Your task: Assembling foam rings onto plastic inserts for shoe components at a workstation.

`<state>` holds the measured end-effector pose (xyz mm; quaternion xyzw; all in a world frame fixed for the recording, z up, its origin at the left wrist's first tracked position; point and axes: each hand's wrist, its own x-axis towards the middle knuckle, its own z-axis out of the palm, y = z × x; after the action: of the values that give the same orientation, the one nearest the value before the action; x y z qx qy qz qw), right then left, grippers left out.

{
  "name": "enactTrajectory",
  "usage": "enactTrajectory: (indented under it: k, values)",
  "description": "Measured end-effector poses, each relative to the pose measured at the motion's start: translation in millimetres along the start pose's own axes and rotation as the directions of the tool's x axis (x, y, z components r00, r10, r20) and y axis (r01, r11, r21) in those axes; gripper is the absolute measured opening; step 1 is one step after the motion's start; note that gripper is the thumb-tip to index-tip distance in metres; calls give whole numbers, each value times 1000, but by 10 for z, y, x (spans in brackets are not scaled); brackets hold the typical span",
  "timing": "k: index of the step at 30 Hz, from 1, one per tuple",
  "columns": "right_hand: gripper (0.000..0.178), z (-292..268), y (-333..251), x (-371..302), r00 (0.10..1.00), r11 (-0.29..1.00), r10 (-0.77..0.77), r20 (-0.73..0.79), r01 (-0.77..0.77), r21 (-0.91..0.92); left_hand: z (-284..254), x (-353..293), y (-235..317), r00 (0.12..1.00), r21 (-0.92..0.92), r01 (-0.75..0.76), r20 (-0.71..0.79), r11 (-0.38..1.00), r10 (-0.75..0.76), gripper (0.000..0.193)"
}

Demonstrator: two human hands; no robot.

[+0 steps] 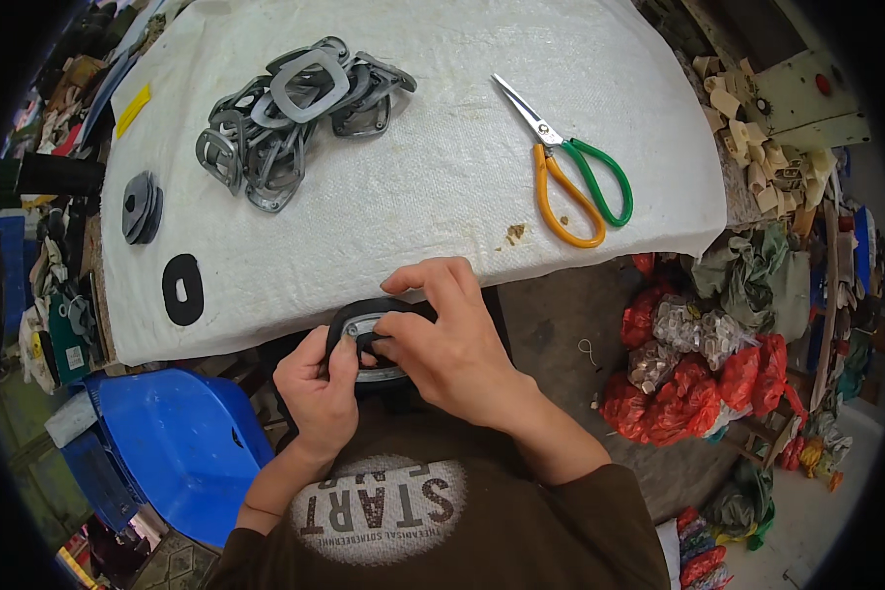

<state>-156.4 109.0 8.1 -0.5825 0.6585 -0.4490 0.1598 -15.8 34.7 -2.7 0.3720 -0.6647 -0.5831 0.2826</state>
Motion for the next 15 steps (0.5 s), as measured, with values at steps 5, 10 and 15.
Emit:
enactTrajectory:
  k: [5, 10, 15]
  values:
    - [27, 77, -6, -14, 995, 987, -66, -75, 54, -154, -33, -11, 29, 998, 73, -11, 62, 997, 7, 15]
    - [26, 113, -35, -35, 996, 986, -9, -91, -7, -165, -4, -9, -31, 996, 105, -93, 25, 990, 91, 8]
    - [24, 228, 9, -51, 979, 998, 42, -200, -52, -45, 5, -7, -21, 998, 98, -54, 42, 994, 50, 9]
